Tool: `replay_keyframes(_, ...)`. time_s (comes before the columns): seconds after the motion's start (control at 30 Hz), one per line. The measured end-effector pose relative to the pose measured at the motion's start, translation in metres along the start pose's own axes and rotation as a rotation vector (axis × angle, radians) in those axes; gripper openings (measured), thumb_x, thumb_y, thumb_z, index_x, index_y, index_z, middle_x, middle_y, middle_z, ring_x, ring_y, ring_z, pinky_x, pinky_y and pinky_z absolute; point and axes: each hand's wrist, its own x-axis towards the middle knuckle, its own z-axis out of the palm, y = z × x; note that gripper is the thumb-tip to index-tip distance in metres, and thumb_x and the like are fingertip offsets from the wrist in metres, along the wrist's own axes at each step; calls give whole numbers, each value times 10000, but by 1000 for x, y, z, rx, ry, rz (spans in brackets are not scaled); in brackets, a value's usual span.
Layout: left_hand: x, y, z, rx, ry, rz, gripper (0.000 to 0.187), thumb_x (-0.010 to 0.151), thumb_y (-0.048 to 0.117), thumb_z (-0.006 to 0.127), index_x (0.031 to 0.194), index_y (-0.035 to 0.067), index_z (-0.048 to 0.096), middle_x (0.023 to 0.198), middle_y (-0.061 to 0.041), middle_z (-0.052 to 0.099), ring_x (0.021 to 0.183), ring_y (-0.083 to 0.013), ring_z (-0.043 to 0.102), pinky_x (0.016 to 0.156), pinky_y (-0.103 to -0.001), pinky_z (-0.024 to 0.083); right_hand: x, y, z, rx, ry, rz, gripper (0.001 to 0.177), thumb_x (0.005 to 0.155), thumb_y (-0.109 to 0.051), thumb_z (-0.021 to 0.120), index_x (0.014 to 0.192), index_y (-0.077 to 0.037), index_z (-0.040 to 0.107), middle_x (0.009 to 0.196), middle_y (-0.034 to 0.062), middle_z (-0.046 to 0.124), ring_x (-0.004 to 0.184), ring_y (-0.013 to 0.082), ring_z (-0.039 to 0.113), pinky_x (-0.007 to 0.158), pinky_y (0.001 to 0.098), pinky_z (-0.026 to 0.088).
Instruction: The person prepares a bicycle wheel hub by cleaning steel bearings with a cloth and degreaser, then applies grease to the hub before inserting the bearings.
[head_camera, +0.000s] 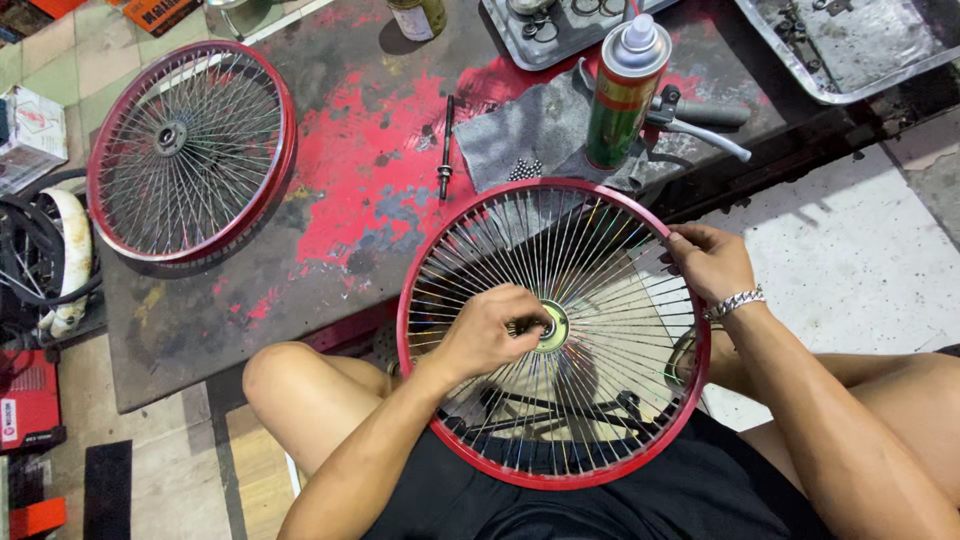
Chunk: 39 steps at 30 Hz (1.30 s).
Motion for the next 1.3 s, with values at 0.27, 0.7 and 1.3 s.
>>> replay_keyframes(0.27, -5, 6, 12, 194, -12, 8, 257, 793, 135, 742, 1047, 110, 709, 893, -60, 700, 833, -273, 657, 699, -398, 539, 6, 3, 0, -51, 7, -32, 294, 993, -185, 663, 1203, 7, 735, 955, 102, 765, 817, 147, 686, 729, 298, 547)
replay_keyframes(0.7, -11, 5, 17, 209, 11, -93, 250, 811, 110, 751, 1058, 94, 713, 823, -68, 714, 775, -259, 663, 647, -403, 536, 5, 0, 1, -31, 8, -11, 297, 987, -182, 664, 1207, 7, 729, 998, 113, 770, 848, 158, 714, 756, 295, 566)
replay_keyframes(1.3, -7, 20, 7, 203, 20, 33, 240, 806, 105, 734, 1046, 93, 720, 792, -71, 693, 752, -248, 668, 636, -385, 527, -1, -9, 0, -76, -5, 1, 290, 997, -173, 642, 1205, 13, 725, 973, 140, 771, 844, 178, 729, 740, 320, 564)
